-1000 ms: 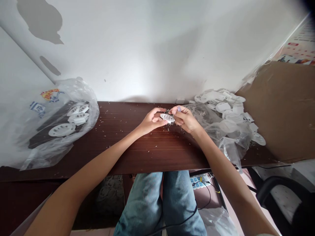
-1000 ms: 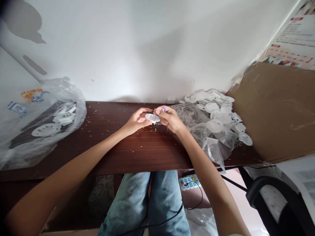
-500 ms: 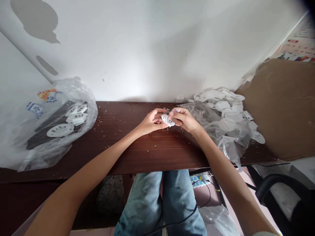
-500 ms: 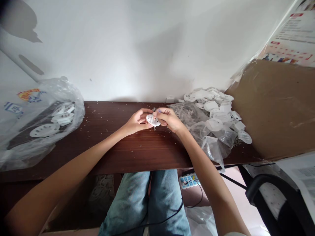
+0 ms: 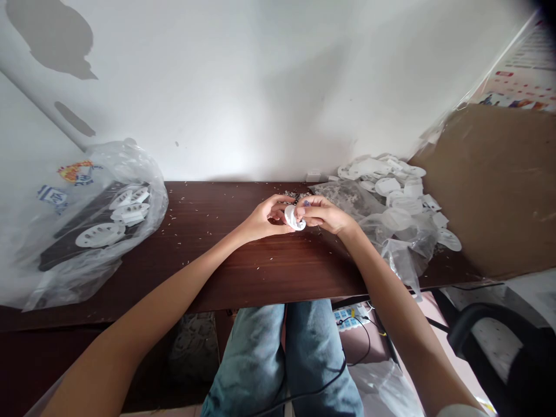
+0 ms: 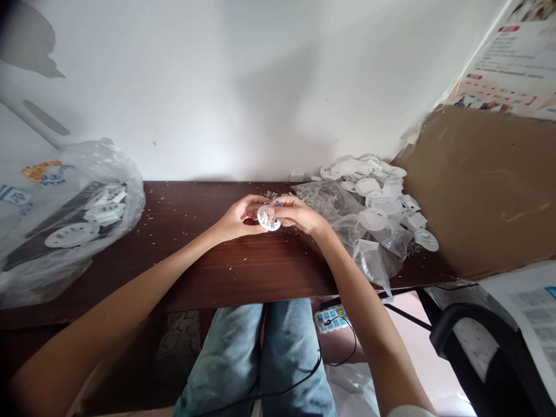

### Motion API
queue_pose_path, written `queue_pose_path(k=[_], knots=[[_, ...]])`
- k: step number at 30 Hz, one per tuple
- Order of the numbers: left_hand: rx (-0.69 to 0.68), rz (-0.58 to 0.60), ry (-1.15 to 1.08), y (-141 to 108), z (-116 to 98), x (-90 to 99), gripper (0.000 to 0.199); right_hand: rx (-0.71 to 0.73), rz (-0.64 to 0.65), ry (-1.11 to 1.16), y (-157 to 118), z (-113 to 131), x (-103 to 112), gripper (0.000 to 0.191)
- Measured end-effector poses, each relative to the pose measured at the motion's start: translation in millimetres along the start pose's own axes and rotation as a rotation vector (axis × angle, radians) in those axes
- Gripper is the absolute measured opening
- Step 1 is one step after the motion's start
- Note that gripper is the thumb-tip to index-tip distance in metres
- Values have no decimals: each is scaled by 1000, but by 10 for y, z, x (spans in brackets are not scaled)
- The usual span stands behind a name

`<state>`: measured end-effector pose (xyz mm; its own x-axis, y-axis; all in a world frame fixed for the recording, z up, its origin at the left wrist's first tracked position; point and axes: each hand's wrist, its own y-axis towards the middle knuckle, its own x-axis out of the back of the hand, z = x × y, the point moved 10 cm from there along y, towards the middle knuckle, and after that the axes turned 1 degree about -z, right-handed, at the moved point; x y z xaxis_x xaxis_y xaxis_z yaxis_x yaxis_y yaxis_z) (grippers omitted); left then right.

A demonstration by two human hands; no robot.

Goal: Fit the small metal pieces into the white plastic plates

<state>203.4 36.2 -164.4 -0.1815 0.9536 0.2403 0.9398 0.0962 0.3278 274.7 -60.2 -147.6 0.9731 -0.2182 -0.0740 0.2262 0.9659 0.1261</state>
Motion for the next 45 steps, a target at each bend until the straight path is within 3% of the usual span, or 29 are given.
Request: queue_pose_path(k=[4,10,14,24,31,37,41,45], knots=[[0,-34,-41,19,12,61,69,48,-30,105,36,16,68,27],[12,-142,-91,60,93,205,41,74,-230,172,48,47,276,19],[9,-151,-105,66,110,207,44,79,-284,91,36,67,293,23],[-59,-110,-39,52,18,123,50,155,-141,10,23,97,156,23],[-46,-64,4,38,7,67,48,123,-18,113,5,55,43,39],[-60,-54,18,47,20,53,49,161,26,166,-30,103,34,40],[-75,-67,45,35,-21,55,50,140,-28,42,-16,121,100,37],[-37,-63,81,10,-26,43,57,142,-234,-312,-9,175,329,33]])
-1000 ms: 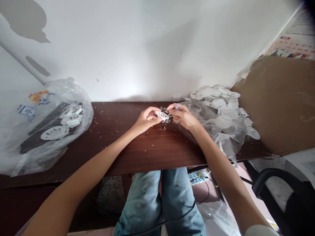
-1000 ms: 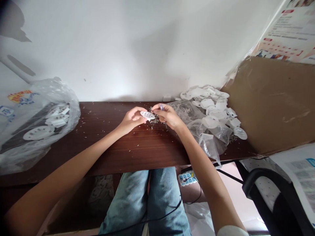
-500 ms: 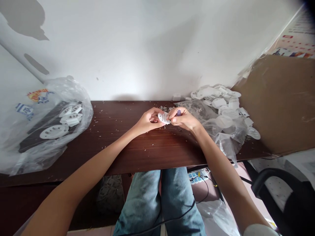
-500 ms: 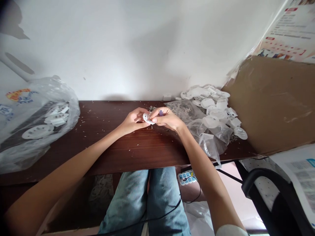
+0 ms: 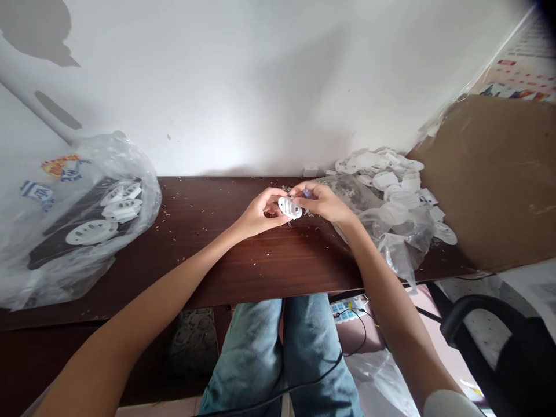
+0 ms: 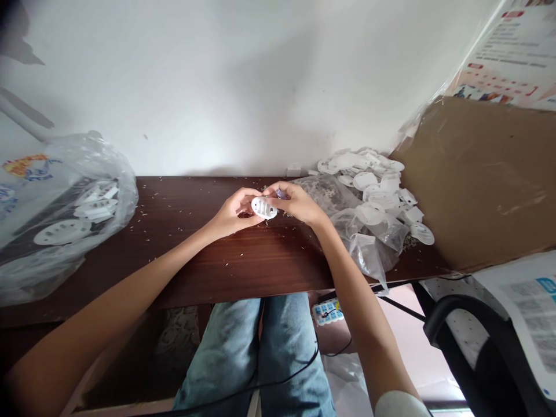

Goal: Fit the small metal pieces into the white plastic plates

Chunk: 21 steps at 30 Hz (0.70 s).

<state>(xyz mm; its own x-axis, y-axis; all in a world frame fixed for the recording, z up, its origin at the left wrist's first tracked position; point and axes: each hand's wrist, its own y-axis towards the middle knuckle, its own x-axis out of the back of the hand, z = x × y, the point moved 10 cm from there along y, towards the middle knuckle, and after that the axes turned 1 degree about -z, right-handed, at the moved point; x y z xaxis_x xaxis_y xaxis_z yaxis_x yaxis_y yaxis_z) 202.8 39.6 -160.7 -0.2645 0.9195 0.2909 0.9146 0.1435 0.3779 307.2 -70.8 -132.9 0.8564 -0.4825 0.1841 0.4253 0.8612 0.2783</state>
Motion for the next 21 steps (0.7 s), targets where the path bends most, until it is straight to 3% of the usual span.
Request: queue_pose_path(k=[3,6,21], knots=[[30,-4,4,-8,39,5,67,50,-114,-204,17,20,146,29],[17,-13,-6,-2,47,13,68,70,-100,-283,24,18,145,21],[-1,-42,3,-6,-44,35,50,74,-112,-246,7,45,99,13]])
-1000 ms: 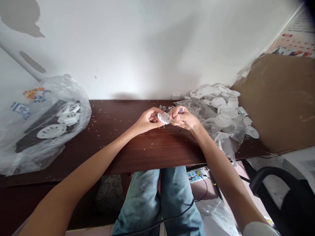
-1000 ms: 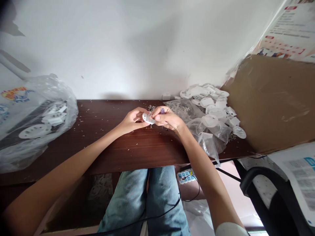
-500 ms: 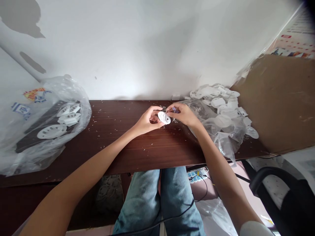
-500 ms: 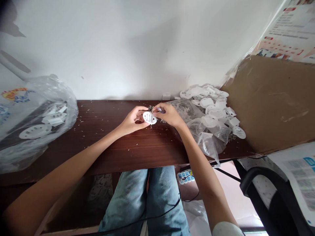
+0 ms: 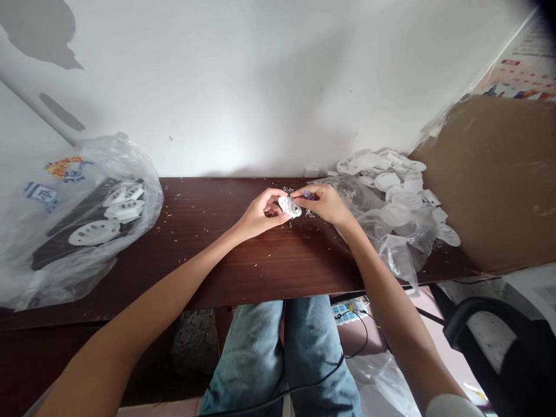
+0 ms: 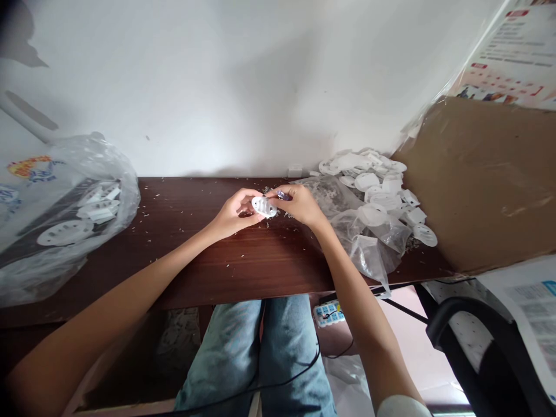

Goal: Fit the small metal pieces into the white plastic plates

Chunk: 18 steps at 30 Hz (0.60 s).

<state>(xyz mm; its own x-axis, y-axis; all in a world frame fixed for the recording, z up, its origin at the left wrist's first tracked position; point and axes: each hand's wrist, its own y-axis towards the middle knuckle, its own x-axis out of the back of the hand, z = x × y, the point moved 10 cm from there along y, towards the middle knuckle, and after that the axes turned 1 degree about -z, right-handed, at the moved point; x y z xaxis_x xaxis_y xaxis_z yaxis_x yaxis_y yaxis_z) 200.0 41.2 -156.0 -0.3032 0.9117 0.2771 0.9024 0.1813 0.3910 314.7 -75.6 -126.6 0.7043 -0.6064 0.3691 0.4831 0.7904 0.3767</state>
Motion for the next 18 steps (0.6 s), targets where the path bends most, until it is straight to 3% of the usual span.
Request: queue_pose_path(k=[14,18], knots=[[-10,-10,-26,13,91,36,53,21,-10,-1,11,0,-40,18],[-20,-17,-42,13,81,48,55,-67,15,126,6,-49,-99,29]])
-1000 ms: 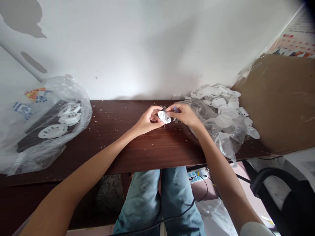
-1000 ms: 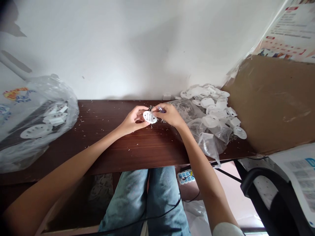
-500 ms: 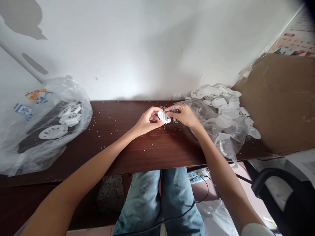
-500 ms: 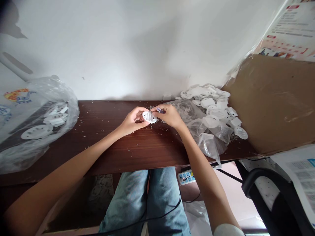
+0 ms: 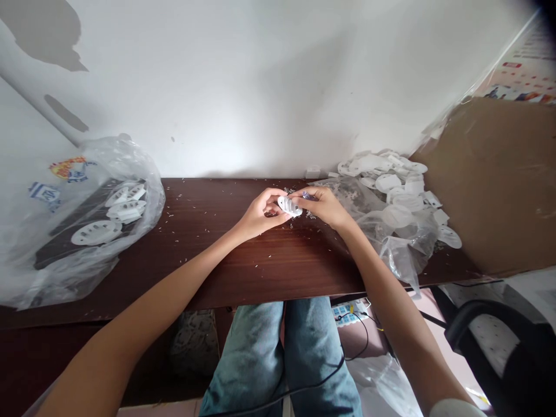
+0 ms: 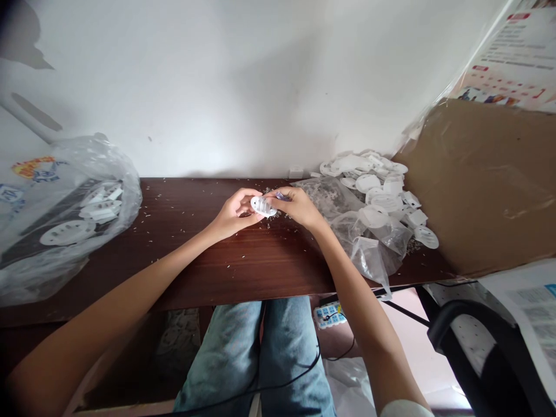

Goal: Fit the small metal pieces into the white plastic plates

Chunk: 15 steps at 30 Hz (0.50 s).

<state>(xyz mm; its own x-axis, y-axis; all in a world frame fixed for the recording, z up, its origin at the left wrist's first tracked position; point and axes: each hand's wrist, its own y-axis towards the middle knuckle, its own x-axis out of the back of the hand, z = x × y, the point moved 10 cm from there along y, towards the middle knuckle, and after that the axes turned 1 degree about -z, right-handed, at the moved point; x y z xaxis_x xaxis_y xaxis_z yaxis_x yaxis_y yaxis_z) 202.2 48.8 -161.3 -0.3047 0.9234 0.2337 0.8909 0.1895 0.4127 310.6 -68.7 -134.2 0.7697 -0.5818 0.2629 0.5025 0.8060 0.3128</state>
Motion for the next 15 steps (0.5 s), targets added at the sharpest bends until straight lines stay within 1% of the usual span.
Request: queue_pose_path(k=[3,6,8,12,15], knots=[[3,-4,-2,-8,-18,1,55,-117,-53,103,-9,-109,28,37],[15,1,-5,-21,-29,-7,58,-218,-108,184,-27,-228,62,36],[18,6,-10,-30,-35,-10,62,-269,-83,242,-39,-281,18,35],[18,19,-17,-43,-37,-6,66,-326,13,363,-67,-304,-154,36],[17,29,-18,-53,-38,-4,67,-357,36,423,-85,-319,-247,40]])
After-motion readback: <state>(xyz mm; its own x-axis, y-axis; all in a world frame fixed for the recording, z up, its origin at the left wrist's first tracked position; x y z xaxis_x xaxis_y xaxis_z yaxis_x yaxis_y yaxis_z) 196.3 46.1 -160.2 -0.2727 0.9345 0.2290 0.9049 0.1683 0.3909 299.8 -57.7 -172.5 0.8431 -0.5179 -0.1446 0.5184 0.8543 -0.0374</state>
